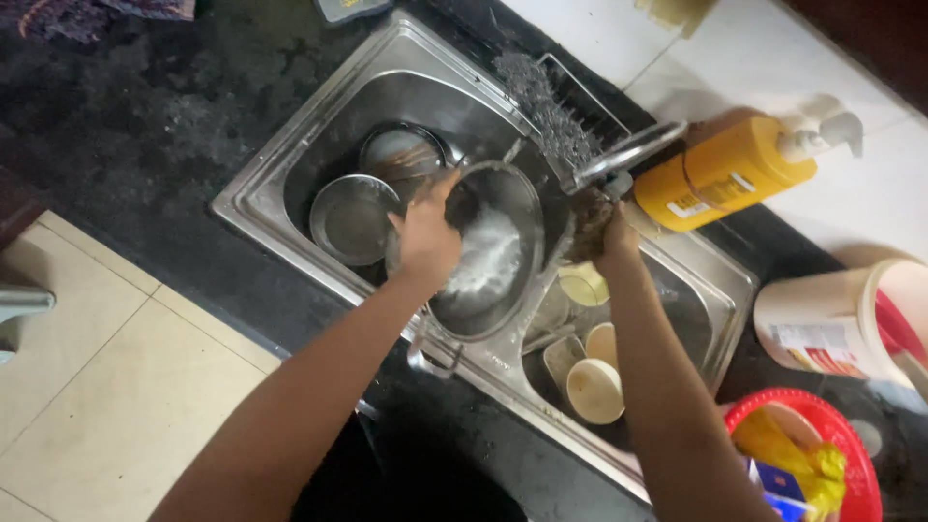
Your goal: Washing various pots, lids, and kitchen containers in a sink using a sponge and dish soap.
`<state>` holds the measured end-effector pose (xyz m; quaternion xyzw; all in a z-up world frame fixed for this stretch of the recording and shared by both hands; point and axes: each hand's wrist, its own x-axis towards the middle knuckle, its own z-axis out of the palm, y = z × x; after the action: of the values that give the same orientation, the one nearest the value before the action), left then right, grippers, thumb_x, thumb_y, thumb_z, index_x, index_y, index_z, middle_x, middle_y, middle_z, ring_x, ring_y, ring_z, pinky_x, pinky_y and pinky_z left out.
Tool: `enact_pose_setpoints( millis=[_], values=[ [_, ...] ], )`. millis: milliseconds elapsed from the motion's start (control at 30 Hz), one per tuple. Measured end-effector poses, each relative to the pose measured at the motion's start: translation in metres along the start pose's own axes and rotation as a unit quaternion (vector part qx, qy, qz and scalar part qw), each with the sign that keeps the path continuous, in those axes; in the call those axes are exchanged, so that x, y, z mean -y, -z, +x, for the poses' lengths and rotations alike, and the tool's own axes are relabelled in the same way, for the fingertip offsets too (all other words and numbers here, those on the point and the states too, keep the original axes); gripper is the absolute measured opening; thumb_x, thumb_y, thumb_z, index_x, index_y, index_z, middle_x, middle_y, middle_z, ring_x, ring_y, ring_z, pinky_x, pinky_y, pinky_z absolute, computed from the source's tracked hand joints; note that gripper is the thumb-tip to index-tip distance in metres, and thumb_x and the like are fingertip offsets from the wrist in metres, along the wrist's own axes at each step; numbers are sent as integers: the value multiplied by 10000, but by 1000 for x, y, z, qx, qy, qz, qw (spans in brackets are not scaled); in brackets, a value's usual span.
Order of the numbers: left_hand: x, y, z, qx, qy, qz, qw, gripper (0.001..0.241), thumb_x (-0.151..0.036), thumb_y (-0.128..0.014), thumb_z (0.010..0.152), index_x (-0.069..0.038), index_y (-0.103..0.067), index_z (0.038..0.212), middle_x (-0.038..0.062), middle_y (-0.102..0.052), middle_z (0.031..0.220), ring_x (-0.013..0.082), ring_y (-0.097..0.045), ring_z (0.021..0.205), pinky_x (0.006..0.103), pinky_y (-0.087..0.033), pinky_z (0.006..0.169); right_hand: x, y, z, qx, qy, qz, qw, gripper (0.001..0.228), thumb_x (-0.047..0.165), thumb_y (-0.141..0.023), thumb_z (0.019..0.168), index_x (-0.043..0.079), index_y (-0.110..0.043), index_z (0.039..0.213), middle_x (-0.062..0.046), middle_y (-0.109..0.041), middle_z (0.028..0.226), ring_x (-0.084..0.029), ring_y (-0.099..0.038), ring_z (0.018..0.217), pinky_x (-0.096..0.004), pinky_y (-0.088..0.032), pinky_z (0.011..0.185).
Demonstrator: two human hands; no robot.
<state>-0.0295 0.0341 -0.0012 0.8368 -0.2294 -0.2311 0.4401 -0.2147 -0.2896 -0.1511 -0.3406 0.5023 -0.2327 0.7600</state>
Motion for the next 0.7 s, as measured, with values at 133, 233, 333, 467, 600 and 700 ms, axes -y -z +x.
enact_pose_setpoints(
  millis=[133, 233, 333, 467, 600, 700],
  values=[
    [-5, 4, 4, -61, -190, 156, 967, 720, 110, -554, 818, -229, -580, 1454, 33, -573, 1473, 302, -432, 1439, 772, -66, 1178, -49, 24, -59, 46, -46, 103, 993, 540, 529, -409, 1007, 118, -647, 1262, -80, -731, 1131, -283, -708, 967, -481, -579, 894],
    [-1, 17, 12, -90, -357, 305, 878, 533, -13, -578, 900, -154, -637, 1411, 1, -649, 1432, 268, -472, 1434, 794, -45, 1171, -74, 25, -116, 54, -71, 148, 985, 480, 468, -432, 1011, 112, -652, 1246, -81, -725, 1127, -266, -707, 962, -439, -593, 862],
    [13, 37, 19, -112, -478, 397, 776, 409, -156, -606, 962, -163, -692, 1362, -4, -676, 1417, 237, -498, 1447, 805, -18, 1166, -87, -4, -183, 59, -99, 191, 975, 421, 406, -456, 1016, 105, -657, 1230, -83, -719, 1124, -249, -706, 958, -398, -607, 831],
    [19, 71, 34, -134, -549, 395, 724, 348, -190, -613, 1025, -241, -737, 1347, -47, -685, 1438, 221, -480, 1510, 803, 2, 1191, -87, 2, -227, 156, -73, 228, 958, 328, 282, -471, 1045, 66, -633, 1231, -125, -712, 1133, -246, -698, 962, -354, -599, 783],
    [19, 91, 36, -151, -548, 419, 708, 336, -202, -616, 1035, -240, -728, 1349, -51, -678, 1421, 200, -449, 1551, 803, 15, 1197, -107, 29, -211, 144, -111, 231, 956, 379, 334, -461, 1035, 48, -656, 1189, -122, -712, 1064, -263, -678, 845, -349, -581, 669],
    [18, 95, 34, -155, -549, 422, 705, 396, -202, -617, 1017, -257, -732, 1392, -56, -683, 1476, 186, -425, 1580, 806, 25, 1194, -109, 32, -214, 124, -132, 269, 946, 391, 333, -419, 1023, 57, -653, 1170, -131, -705, 1019, -264, -678, 819, -328, -558, 617]
  ],
)
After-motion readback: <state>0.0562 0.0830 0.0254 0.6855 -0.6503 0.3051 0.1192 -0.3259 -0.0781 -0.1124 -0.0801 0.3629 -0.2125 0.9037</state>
